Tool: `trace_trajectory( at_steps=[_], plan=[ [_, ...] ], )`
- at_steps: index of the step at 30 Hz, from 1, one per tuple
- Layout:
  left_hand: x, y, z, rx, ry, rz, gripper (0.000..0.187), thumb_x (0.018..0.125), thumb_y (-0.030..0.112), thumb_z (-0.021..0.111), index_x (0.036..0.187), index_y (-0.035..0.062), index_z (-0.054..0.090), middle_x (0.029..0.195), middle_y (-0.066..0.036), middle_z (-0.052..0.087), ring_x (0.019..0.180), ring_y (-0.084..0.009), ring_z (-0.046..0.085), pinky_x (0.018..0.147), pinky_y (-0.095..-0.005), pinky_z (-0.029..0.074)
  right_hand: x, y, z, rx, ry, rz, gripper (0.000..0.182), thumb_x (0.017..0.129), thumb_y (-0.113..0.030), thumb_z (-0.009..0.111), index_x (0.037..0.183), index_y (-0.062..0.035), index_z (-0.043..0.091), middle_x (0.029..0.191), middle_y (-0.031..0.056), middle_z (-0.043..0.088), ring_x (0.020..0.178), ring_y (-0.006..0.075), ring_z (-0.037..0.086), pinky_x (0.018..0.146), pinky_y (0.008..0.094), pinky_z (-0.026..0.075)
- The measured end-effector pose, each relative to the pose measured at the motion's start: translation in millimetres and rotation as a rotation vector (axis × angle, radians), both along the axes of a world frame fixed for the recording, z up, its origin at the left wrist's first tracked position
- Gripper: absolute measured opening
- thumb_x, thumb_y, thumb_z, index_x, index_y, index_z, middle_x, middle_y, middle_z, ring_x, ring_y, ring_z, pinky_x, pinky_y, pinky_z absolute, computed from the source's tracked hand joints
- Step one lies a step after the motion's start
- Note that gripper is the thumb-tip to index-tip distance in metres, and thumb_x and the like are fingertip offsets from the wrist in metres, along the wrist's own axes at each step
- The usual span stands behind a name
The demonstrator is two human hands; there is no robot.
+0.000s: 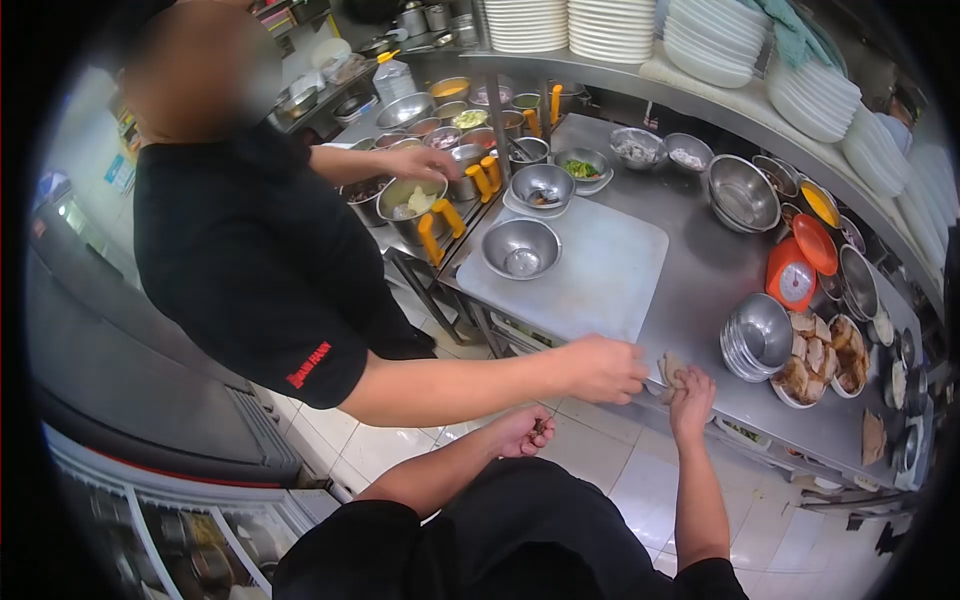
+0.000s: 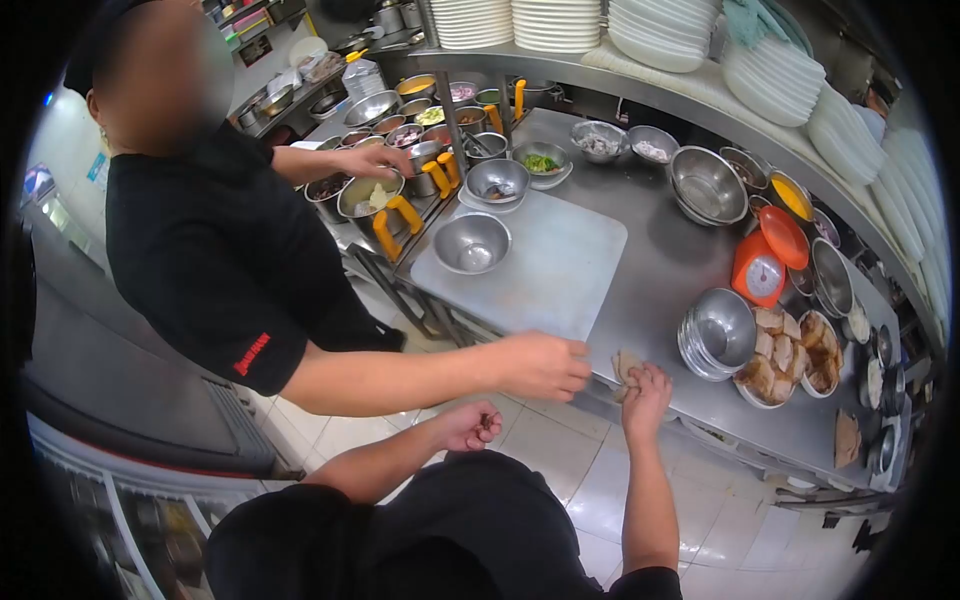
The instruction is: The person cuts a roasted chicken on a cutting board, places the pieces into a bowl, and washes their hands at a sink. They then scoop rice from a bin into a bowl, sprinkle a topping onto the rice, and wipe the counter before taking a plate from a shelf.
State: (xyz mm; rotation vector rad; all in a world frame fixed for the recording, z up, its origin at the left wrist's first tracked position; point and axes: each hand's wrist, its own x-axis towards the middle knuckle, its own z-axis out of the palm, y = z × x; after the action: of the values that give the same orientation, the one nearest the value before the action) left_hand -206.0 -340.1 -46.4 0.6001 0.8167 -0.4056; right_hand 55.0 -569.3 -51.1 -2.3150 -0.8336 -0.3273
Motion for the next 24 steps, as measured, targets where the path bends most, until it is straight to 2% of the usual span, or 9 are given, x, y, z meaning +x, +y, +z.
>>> trace_trajectory(
  at_steps=[6, 7, 9, 12, 15, 18, 21, 23, 24],
  plan=[
    [-84, 31, -67, 0.051, 0.175, -0.026, 0.028, 0.099, 0.029, 0.041, 0.082, 0.0121, 0.054, 0.063, 0.0, 0.051, 0.047, -0.0082, 0.042, 0.037, -0.0223, 0.029, 18, 5, -22, -0.031, 0.181, -0.099, 0.033, 0.075, -0.004, 0.058, 0.106, -0.0045, 0.07, 0.131, 0.0192, 0.056, 0.121, 0.0391, 0.05, 0.106, 0.0468, 0.037],
    [-102, 35, -59, 0.147, 0.277, -0.054, 0.027, 0.097, 0.026, 0.039, 0.079, 0.0109, 0.053, 0.061, -0.001, 0.05, 0.047, -0.0095, 0.043, 0.037, -0.0232, 0.03, 25, 16, -13, -0.009, 0.203, -0.082, 0.053, 0.076, -0.007, 0.059, 0.129, -0.0044, 0.057, 0.137, 0.0218, 0.051, 0.127, 0.0421, 0.045, 0.11, 0.0457, 0.034],
    [-148, 46, -63, 0.161, 0.333, -0.057, 0.025, 0.093, 0.023, 0.04, 0.076, 0.0095, 0.053, 0.06, -0.001, 0.05, 0.047, -0.0103, 0.044, 0.037, -0.0249, 0.032, 26, 41, -6, 0.173, 0.142, 0.013, 0.074, 0.079, -0.01, 0.06, 0.147, -0.0015, 0.033, 0.143, 0.0258, 0.044, 0.133, 0.0442, 0.04, 0.113, 0.0444, 0.031],
    [-229, 72, -86, 0.178, 0.491, -0.021, 0.022, 0.09, 0.019, 0.041, 0.074, 0.0085, 0.053, 0.061, -0.003, 0.052, 0.047, -0.011, 0.044, 0.038, -0.0262, 0.032, -5, 32, 38, 0.169, 0.338, -0.023, 0.086, 0.08, -0.011, 0.061, 0.152, 0.0017, 0.015, 0.146, 0.0284, 0.039, 0.135, 0.0443, 0.038, 0.113, 0.043, 0.031],
    [-321, 98, -96, 0.133, 0.544, -0.006, 0.023, 0.089, 0.016, 0.04, 0.07, 0.0088, 0.052, 0.061, -0.004, 0.052, 0.048, -0.0121, 0.045, 0.039, -0.025, 0.029, -44, -18, 4, 0.209, 0.055, -0.021, 0.078, 0.077, -0.007, 0.065, 0.147, 0.0039, 0.03, 0.146, 0.0264, 0.039, 0.133, 0.0393, 0.042, 0.111, 0.0437, 0.034],
    [-435, 126, -127, 0.049, 0.565, 0.206, 0.023, 0.088, 0.015, 0.039, 0.069, 0.0099, 0.05, 0.059, -0.003, 0.051, 0.047, -0.0127, 0.044, 0.039, -0.0254, 0.028, -108, -51, -26, 0.063, 0.221, -0.206, 0.054, 0.081, -0.004, 0.061, 0.132, 0.0048, 0.047, 0.125, 0.0236, 0.054, 0.114, 0.0378, 0.055, 0.099, 0.043, 0.045],
    [-533, 173, -149, 0.174, 0.599, 0.364, 0.024, 0.088, 0.015, 0.038, 0.068, 0.01, 0.05, 0.058, -0.003, 0.051, 0.043, -0.0132, 0.043, 0.037, -0.0259, 0.027, -140, -81, -127, -0.624, 0.42, -0.164, 0.041, 0.088, -0.023, 0.061, 0.121, 0.0021, 0.058, 0.108, 0.024, 0.065, 0.103, 0.0366, 0.063, 0.091, 0.0454, 0.05],
    [-614, 217, -195, 0.247, 0.458, 0.57, 0.017, 0.084, 0.01, 0.038, 0.07, 0.0088, 0.049, 0.053, -0.002, 0.044, 0.042, -0.0144, 0.038, 0.037, -0.0292, 0.026, -147, -74, -196, -1.348, 0.79, 0.22, 0.072, 0.086, -0.056, 0.061, 0.127, 0.0032, 0.057, 0.124, 0.0193, 0.064, 0.116, 0.032, 0.061, 0.1, 0.044, 0.046],
    [-631, 231, -181, 0.239, 0.458, 0.694, 0.02, 0.087, 0.014, 0.037, 0.073, 0.008, 0.05, 0.054, -0.003, 0.046, 0.042, -0.0139, 0.039, 0.036, -0.0275, 0.027, -191, -14, -138, -1.577, 1.119, 0.038, 0.077, 0.084, -0.059, 0.063, 0.131, 0.0019, 0.056, 0.125, 0.0173, 0.064, 0.11, 0.0287, 0.065, 0.097, 0.0453, 0.047]
  ],
)
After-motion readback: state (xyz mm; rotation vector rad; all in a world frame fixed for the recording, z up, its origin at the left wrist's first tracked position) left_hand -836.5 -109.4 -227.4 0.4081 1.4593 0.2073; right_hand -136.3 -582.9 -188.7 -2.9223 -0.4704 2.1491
